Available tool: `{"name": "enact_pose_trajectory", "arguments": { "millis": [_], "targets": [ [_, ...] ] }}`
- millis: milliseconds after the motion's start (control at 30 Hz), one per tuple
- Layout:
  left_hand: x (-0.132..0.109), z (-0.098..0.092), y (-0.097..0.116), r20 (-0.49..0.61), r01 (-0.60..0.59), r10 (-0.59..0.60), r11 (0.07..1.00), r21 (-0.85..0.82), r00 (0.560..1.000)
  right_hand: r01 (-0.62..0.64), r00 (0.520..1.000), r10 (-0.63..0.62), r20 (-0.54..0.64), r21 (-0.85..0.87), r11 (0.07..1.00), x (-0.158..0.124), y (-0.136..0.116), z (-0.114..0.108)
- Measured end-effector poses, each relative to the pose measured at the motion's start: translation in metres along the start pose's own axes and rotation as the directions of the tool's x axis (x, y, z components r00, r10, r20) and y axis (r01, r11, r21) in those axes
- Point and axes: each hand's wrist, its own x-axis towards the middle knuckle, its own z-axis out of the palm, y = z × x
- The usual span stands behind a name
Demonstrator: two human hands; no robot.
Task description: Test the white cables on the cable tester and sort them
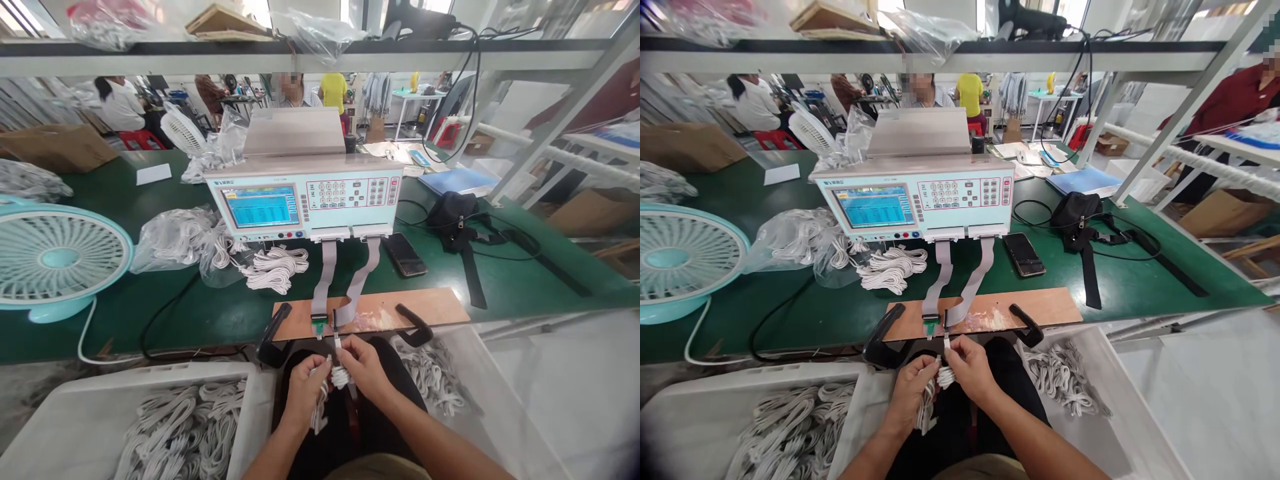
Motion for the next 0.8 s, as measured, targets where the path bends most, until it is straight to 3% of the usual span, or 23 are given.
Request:
{"name": "enact_pose_trajectory", "arguments": {
  "millis": [100, 367, 500, 633, 700, 800],
  "targets": [
    [0.0, 0.003, -0.006, -0.04, 0.016, -0.022, 0.99, -0.143, 0.999, -0.04, 0.999, 0.039, 0.018, 0.109, 0.993, 0.002, 0.009, 0.004],
    [-0.002, -0.001, 0.001, 0.034, 0.087, -0.083, 0.988, -0.125, 0.996, -0.091, 0.996, 0.088, 0.023, 0.244, 0.966, 0.002, 0.013, 0.007],
    [0.003, -0.011, 0.007, 0.144, -0.022, 0.008, 0.995, 0.096, 0.99, -0.131, 0.991, 0.119, 0.057, 0.321, 0.938, 0.003, 0.008, 0.007],
    [0.005, -0.021, 0.018, 0.295, -0.12, 0.041, 0.96, 0.254, 0.955, -0.224, 0.974, 0.21, 0.081, 0.425, 0.877, 0.005, 0.002, 0.01],
    [0.005, -0.022, 0.023, 0.282, -0.139, 0.068, 0.961, 0.238, 0.957, -0.257, 0.965, 0.252, 0.076, 0.473, 0.843, 0.006, -0.002, 0.012],
    [0.005, -0.019, 0.029, 0.164, -0.172, 0.148, 0.975, 0.143, 0.975, -0.268, 0.96, 0.273, 0.062, 0.492, 0.829, 0.007, -0.008, 0.013]
  ]
}}
